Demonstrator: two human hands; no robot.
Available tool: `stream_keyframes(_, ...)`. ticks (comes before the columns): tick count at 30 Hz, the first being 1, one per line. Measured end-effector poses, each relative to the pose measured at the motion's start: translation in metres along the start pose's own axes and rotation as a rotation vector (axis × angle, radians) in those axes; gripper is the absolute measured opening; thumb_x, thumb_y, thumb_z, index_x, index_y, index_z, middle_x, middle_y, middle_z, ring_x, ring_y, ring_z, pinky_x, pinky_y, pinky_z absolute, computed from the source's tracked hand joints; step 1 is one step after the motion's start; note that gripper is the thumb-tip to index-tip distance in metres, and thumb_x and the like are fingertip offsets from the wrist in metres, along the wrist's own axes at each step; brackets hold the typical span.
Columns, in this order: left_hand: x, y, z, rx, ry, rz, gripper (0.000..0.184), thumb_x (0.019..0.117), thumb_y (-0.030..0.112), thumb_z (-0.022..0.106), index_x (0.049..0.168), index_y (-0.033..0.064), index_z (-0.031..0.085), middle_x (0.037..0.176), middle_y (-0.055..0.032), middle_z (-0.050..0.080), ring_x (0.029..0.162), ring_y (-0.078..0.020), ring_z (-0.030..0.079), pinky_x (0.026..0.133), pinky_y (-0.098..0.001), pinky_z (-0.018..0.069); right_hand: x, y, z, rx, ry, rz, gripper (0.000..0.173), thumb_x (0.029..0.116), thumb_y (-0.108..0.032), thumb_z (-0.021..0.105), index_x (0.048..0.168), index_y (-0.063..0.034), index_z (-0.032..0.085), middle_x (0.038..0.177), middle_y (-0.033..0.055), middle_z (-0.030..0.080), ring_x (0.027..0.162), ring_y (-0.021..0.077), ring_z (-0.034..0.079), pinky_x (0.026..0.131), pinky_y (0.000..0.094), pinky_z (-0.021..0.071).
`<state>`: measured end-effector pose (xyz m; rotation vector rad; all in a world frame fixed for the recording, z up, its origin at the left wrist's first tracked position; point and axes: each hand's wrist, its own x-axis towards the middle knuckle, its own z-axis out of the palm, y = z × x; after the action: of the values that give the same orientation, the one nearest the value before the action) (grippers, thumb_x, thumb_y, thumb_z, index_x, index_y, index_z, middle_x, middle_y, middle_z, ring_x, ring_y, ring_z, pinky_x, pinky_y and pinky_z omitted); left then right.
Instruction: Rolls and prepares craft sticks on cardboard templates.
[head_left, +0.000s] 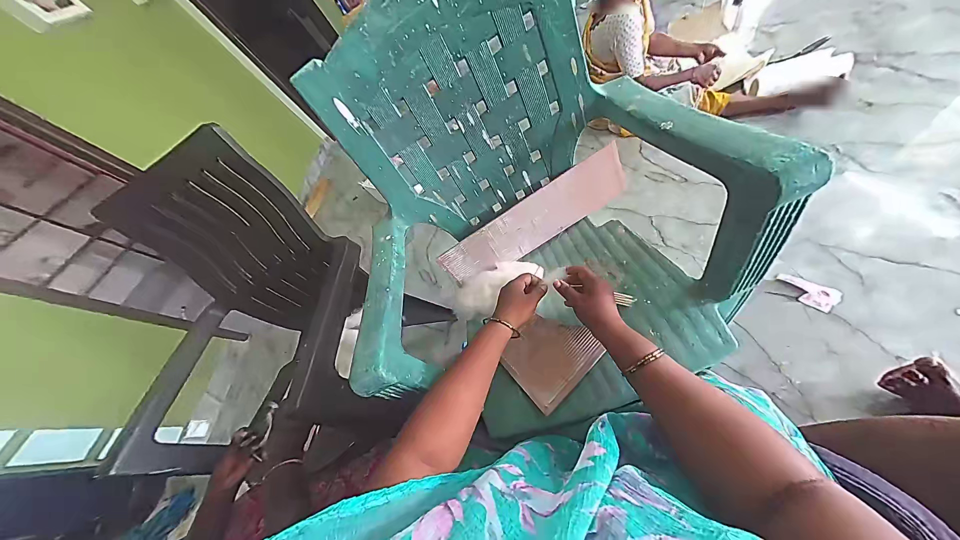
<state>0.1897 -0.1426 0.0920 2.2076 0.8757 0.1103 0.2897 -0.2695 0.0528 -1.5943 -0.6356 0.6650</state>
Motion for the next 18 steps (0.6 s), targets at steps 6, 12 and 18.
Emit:
stream_keyframes(6, 0.000, -0.008, 0.004, 0.010, -0.030, -0.009, 0.023, 0.1047, 0.019, 0.061, 0.113, -0.0022, 0.068, 0.097, -0.0170, 0.068, 0.085, -0.0246, 0.062, 0.083, -0.0455, 0.0507, -0.004, -0.004, 0.001, 0.132, 0.038, 0.102, 0.020, 0.1039, -0.015, 0.061, 0.115, 0.0014, 0.064, 0.099, 0.0150, 0.068, 0.079, 0.0197, 0.068, 0.076, 0.0389, 0.0578)
stream_keyframes(12, 0.006, -0.014, 0.001, 0.015, 0.027, -0.056, 0.025, 0.1056, 0.019, 0.059, 0.114, -0.0028, 0.067, 0.100, -0.0190, 0.068, 0.089, -0.0283, 0.063, 0.085, -0.0485, 0.0512, 0.001, -0.005, -0.009, 0.210, 0.147, 0.146, 0.023, 0.1054, -0.015, 0.058, 0.120, 0.0020, 0.060, 0.100, 0.0154, 0.066, 0.079, 0.0198, 0.065, 0.076, 0.0398, 0.0566)
stream_keyframes(18, 0.013, -0.015, -0.003, 0.136, 0.106, -0.152, 0.027, 0.1054, 0.020, 0.058, 0.115, -0.0039, 0.067, 0.108, -0.0239, 0.069, 0.104, -0.0363, 0.066, 0.097, -0.0557, 0.0492, -0.005, -0.011, -0.017, 0.336, 0.161, 0.141, 0.017, 0.1059, -0.017, 0.058, 0.116, -0.0039, 0.060, 0.097, 0.0083, 0.062, 0.077, 0.0128, 0.061, 0.073, 0.0330, 0.0553)
